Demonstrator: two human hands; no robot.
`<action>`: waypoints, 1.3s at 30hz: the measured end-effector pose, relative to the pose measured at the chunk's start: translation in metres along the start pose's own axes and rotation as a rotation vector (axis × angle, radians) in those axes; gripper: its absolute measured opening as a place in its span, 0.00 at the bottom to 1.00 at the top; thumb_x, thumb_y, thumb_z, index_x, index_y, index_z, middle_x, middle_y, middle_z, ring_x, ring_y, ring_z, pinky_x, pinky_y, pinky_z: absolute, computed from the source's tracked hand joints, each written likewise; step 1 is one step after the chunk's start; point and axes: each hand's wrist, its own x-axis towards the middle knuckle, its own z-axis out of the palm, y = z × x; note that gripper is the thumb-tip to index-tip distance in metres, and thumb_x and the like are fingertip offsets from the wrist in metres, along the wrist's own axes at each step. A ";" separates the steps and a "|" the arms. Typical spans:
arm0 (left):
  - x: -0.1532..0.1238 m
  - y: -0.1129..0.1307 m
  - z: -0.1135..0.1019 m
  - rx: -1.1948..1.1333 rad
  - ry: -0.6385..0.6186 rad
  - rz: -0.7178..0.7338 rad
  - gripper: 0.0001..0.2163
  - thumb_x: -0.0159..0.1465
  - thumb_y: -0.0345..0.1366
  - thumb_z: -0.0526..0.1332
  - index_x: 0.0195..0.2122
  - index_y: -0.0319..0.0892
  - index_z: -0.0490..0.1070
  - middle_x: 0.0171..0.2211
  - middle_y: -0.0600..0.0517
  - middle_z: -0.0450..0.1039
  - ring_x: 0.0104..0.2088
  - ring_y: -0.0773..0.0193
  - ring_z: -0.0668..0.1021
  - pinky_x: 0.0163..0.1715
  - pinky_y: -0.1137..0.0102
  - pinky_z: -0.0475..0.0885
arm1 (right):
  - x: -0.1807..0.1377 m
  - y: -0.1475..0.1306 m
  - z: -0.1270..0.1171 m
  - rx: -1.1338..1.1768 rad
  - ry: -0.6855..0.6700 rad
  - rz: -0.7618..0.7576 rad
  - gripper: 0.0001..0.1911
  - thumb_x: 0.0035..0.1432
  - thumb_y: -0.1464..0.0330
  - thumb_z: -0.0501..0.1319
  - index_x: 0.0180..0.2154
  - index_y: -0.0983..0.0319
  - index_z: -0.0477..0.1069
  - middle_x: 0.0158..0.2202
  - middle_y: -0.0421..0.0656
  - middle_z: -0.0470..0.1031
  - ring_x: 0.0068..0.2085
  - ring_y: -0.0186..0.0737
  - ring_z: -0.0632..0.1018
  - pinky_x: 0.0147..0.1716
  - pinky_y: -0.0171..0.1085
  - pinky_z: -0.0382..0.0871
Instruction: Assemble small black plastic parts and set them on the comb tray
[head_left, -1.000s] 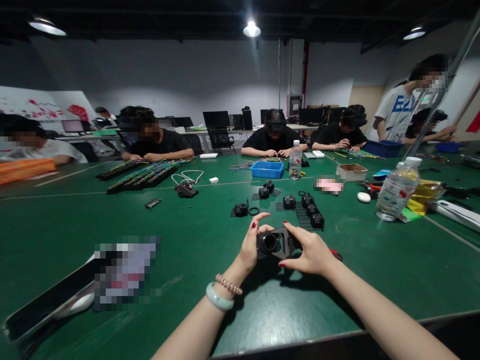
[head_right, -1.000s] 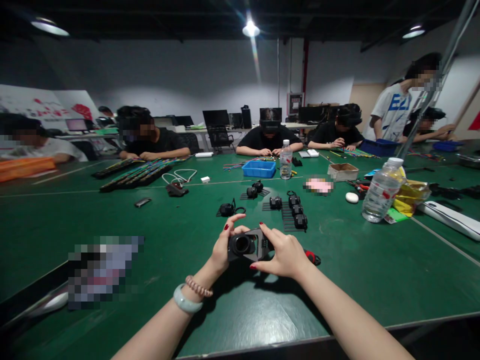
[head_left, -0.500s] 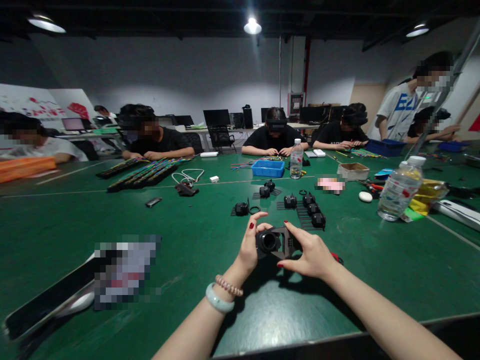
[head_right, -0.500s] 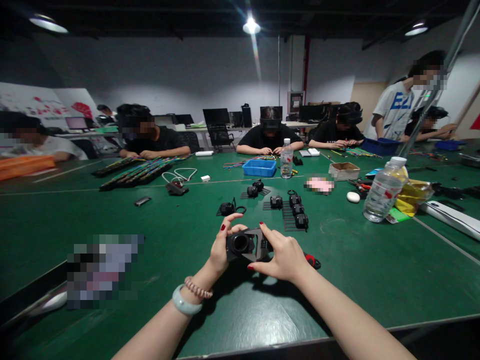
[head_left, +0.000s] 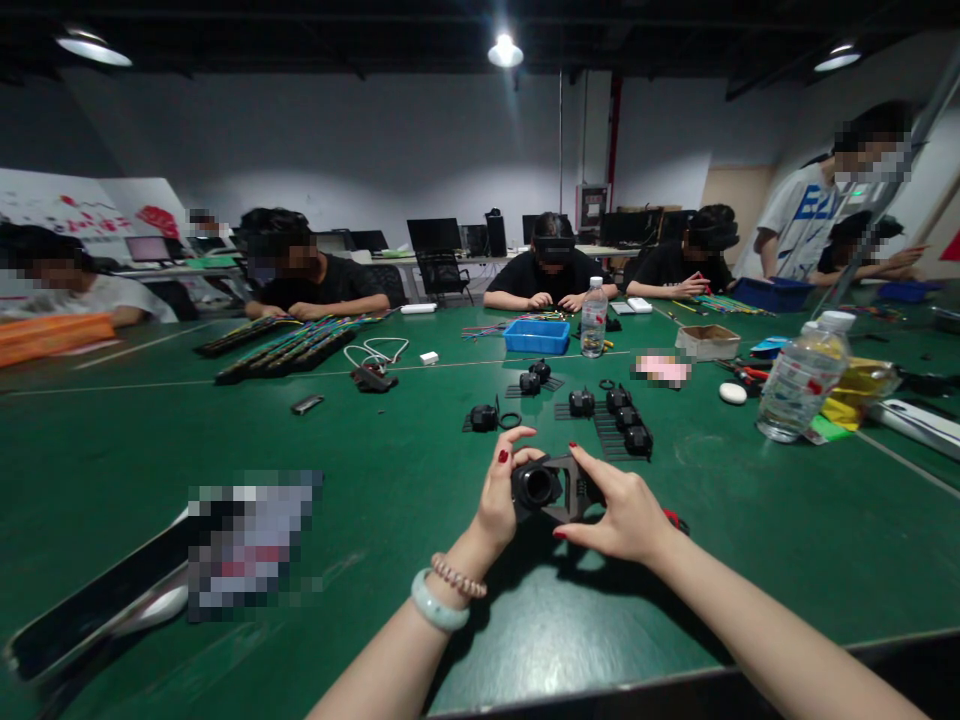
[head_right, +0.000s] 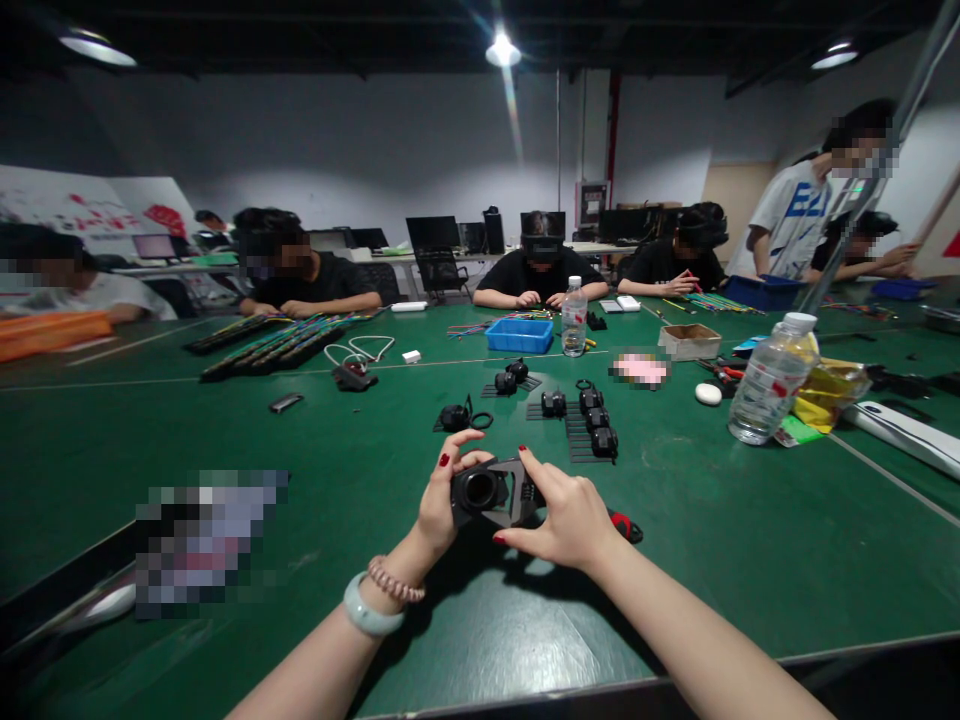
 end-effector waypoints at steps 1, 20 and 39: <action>0.000 0.000 0.000 0.010 -0.002 0.006 0.17 0.61 0.47 0.46 0.47 0.43 0.56 0.30 0.52 0.68 0.25 0.68 0.72 0.24 0.74 0.69 | 0.000 0.000 0.000 0.000 0.001 0.003 0.46 0.41 0.51 0.61 0.58 0.64 0.50 0.46 0.51 0.70 0.42 0.48 0.75 0.40 0.43 0.70; 0.005 -0.014 -0.012 0.578 0.039 0.143 0.22 0.61 0.47 0.46 0.53 0.42 0.48 0.30 0.54 0.64 0.28 0.66 0.69 0.32 0.69 0.64 | 0.009 0.028 -0.031 -0.330 0.097 0.164 0.43 0.44 0.49 0.57 0.57 0.63 0.51 0.38 0.50 0.71 0.37 0.47 0.75 0.36 0.39 0.68; 0.001 -0.033 -0.006 0.878 -0.247 -0.027 0.32 0.53 0.43 0.59 0.55 0.44 0.45 0.40 0.49 0.60 0.39 0.61 0.68 0.45 0.59 0.61 | -0.011 0.139 -0.062 -0.441 -0.006 1.233 0.33 0.40 0.47 0.57 0.42 0.64 0.65 0.37 0.56 0.72 0.41 0.55 0.74 0.35 0.48 0.66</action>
